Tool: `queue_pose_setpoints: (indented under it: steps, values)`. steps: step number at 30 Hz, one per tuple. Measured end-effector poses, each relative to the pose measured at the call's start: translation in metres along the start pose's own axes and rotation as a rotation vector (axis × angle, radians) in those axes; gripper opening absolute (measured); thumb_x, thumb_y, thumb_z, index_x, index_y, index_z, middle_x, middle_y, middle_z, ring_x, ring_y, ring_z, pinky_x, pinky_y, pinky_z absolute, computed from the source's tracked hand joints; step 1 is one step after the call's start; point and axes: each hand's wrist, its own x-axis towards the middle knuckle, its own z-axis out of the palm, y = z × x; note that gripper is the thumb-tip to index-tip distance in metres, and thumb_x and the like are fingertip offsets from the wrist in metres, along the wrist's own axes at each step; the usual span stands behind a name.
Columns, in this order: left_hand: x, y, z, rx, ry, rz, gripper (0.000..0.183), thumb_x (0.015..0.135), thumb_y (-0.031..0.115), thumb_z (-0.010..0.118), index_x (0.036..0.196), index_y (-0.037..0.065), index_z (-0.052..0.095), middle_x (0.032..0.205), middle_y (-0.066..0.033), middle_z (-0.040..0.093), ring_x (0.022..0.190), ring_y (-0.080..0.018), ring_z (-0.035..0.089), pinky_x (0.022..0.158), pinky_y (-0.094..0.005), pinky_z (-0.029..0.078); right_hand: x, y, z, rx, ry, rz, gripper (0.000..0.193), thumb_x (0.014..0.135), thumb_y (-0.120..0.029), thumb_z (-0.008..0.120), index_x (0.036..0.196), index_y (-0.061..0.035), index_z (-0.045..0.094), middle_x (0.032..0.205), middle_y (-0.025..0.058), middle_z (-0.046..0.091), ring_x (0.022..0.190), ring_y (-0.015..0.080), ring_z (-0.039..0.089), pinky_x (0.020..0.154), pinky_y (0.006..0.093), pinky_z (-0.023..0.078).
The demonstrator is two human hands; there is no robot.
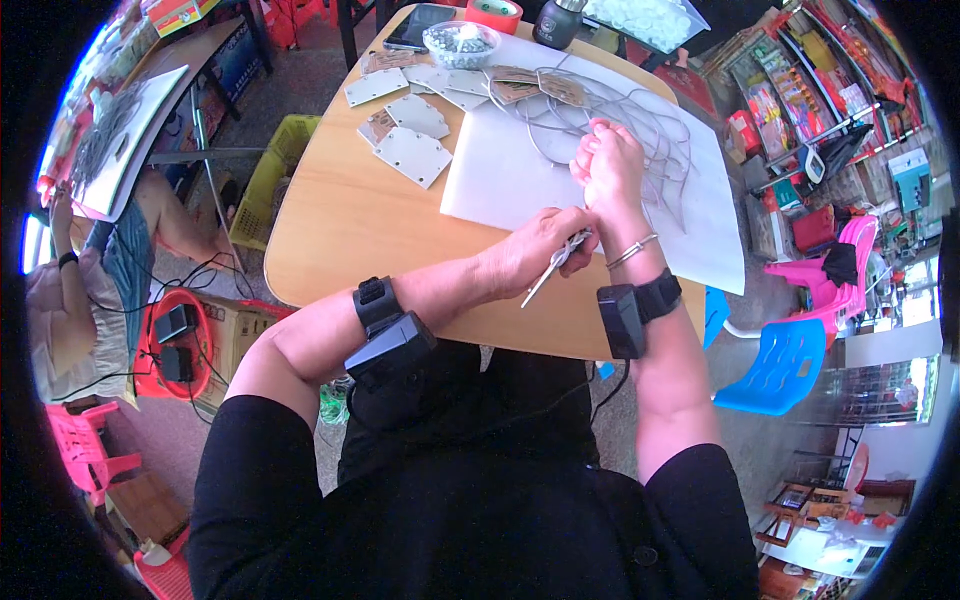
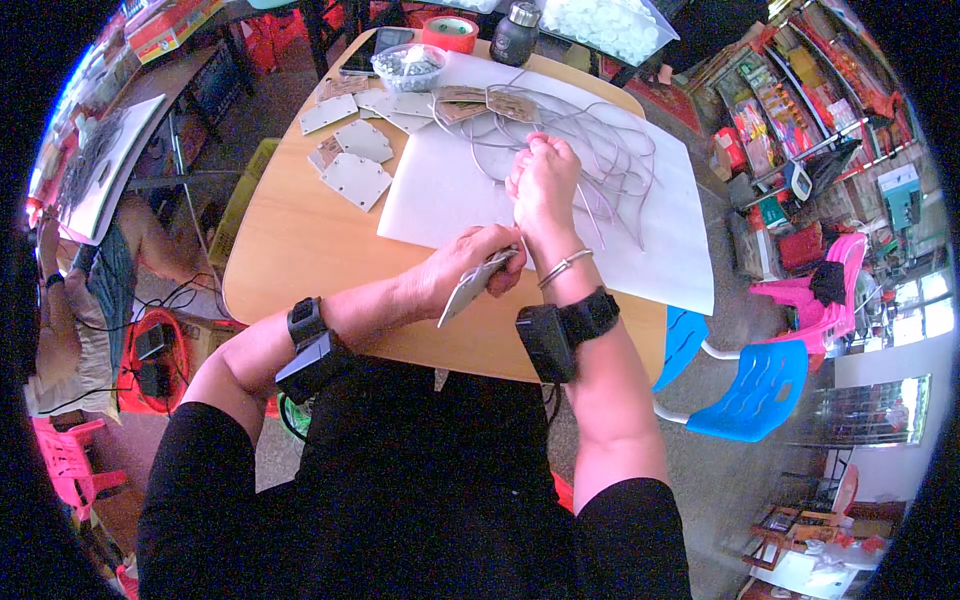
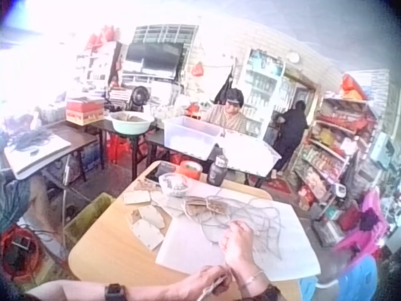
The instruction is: Assembling components by threading wires through holes in a small cardboard or plastic housing.
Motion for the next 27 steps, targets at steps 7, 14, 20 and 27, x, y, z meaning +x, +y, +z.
queue_pose_setpoints:
  steps: [7,14,20,27]
  values:
    - [0.007,-0.003,-0.005,-0.051,0.011,0.044,0.033,0.098,0.027,0.04,0.087,0.002,0.06,0.079,-0.0044,0.06,0.071,-0.0136,0.056,0.071,-0.0281,0.047,-0.004,-0.011,-0.014,-0.353,-0.08,-0.174,0.025,0.093,-0.021,0.049,0.109,-0.0021,0.048,0.074,0.0031,0.052,0.06,0.011,0.048,0.052,0.0259,0.04]
    - [0.019,-0.007,-0.025,-0.274,0.316,0.054,0.034,0.097,0.031,0.047,0.106,0.002,0.061,0.095,-0.0077,0.065,0.087,-0.0156,0.063,0.081,-0.0315,0.051,-0.066,-0.035,-0.061,-0.597,-0.182,-0.271,0.039,0.09,-0.036,0.056,0.105,0.0,0.059,0.083,0.0033,0.058,0.078,0.0097,0.052,0.068,0.0257,0.042]
    - [0.016,0.003,-0.026,-0.349,0.301,0.009,0.033,0.095,0.03,0.051,0.106,0.001,0.063,0.094,-0.0075,0.065,0.085,-0.0147,0.062,0.079,-0.0298,0.05,-0.095,-0.016,-0.072,-0.62,-0.142,-0.227,0.021,0.087,-0.019,0.062,0.093,0.0008,0.065,0.072,-0.0045,0.056,0.065,0.0041,0.044,0.057,0.0215,0.036]
    - [0.015,0.002,-0.028,-0.099,0.378,0.038,0.027,0.095,0.026,0.052,0.101,0.002,0.063,0.088,-0.0052,0.064,0.078,-0.0133,0.06,0.076,-0.0287,0.049,-0.106,-0.001,-0.074,-0.492,-0.212,-0.206,0.019,0.088,-0.019,0.062,0.092,-0.0006,0.065,0.073,-0.0043,0.056,0.069,0.0038,0.044,0.061,0.0214,0.037]
